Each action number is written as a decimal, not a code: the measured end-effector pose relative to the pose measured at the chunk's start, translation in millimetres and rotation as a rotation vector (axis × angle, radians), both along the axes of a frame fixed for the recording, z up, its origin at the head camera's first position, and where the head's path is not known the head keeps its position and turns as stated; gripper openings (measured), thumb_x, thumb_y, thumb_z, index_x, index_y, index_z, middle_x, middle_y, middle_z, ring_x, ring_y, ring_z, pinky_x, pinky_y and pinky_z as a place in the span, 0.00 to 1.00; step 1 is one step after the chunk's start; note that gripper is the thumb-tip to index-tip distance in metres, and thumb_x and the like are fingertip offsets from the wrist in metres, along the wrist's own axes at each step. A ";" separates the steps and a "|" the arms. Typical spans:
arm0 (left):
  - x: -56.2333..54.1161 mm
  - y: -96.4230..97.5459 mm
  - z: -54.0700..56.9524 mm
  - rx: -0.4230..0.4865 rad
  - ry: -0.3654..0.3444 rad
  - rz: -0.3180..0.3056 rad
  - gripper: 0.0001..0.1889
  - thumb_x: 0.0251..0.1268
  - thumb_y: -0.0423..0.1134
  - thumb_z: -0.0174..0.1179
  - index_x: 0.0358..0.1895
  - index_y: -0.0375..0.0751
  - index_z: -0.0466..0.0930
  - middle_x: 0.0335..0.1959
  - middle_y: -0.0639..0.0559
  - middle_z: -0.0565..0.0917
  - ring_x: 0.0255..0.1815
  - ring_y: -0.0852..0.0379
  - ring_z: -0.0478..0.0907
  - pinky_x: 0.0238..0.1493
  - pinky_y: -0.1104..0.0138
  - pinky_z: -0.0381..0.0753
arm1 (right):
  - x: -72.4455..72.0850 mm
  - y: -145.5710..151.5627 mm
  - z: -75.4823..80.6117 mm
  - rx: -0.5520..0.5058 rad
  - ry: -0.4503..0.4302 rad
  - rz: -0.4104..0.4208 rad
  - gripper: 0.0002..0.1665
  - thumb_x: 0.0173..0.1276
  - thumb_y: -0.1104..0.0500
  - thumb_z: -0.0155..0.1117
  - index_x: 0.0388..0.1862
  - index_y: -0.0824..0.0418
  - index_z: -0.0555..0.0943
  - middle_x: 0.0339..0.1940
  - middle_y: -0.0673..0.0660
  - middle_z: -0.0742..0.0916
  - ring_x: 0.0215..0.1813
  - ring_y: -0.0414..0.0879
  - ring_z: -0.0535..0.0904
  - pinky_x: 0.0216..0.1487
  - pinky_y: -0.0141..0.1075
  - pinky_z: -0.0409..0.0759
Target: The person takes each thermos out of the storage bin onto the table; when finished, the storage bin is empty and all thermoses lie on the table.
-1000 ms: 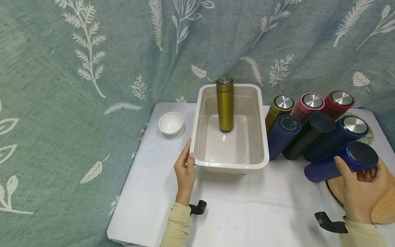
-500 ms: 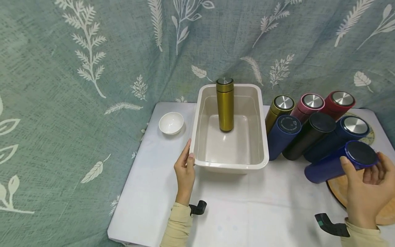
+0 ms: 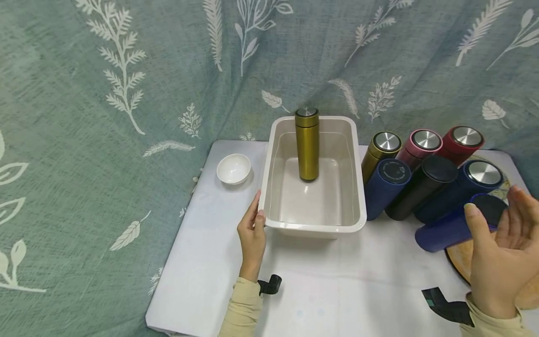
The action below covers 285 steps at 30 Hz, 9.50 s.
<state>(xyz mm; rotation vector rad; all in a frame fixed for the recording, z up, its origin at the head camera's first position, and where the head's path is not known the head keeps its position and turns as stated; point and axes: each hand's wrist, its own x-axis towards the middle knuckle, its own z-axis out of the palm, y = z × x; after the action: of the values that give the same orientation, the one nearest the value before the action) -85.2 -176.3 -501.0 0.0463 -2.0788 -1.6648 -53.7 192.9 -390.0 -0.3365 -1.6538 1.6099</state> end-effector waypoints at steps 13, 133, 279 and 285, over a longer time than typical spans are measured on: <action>0.8 -1.6 -1.2 -0.002 0.005 -0.008 0.24 0.75 0.32 0.48 0.71 0.45 0.73 0.21 0.61 0.63 0.22 0.69 0.58 0.27 0.76 0.65 | -28.1 -42.2 16.0 0.008 0.156 0.339 0.32 0.57 0.78 0.67 0.63 0.71 0.76 0.64 0.63 0.82 0.70 0.50 0.76 0.72 0.30 0.71; 4.3 -1.9 3.2 0.009 0.000 -0.006 0.24 0.74 0.29 0.50 0.71 0.40 0.72 0.33 0.34 0.78 0.27 0.70 0.65 0.31 0.78 0.68 | -240.9 -195.2 -41.8 0.193 -0.549 0.717 0.46 0.60 0.48 0.75 0.72 0.62 0.66 0.70 0.62 0.75 0.70 0.56 0.72 0.72 0.48 0.72; 2.9 -1.7 5.3 0.044 -0.050 0.017 0.26 0.73 0.28 0.45 0.71 0.44 0.73 0.16 0.62 0.59 0.21 0.68 0.57 0.27 0.77 0.65 | -13.2 -22.2 -31.1 -0.229 -0.077 0.250 0.44 0.41 0.82 0.76 0.62 0.66 0.79 0.57 0.57 0.84 0.56 0.46 0.81 0.49 0.21 0.81; 2.7 -1.2 6.2 0.039 -0.062 0.018 0.26 0.72 0.26 0.45 0.71 0.38 0.72 0.20 0.62 0.63 0.22 0.70 0.58 0.28 0.77 0.66 | -15.2 -24.9 -44.3 -0.283 -0.084 0.219 0.46 0.40 0.82 0.77 0.63 0.64 0.79 0.57 0.57 0.83 0.57 0.47 0.81 0.49 0.21 0.81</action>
<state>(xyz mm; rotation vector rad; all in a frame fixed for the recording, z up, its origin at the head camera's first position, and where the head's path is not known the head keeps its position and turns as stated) -82.5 -177.5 -494.8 0.1311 -2.0849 -1.7131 -69.0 168.0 -434.3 -0.3804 -1.5677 2.0271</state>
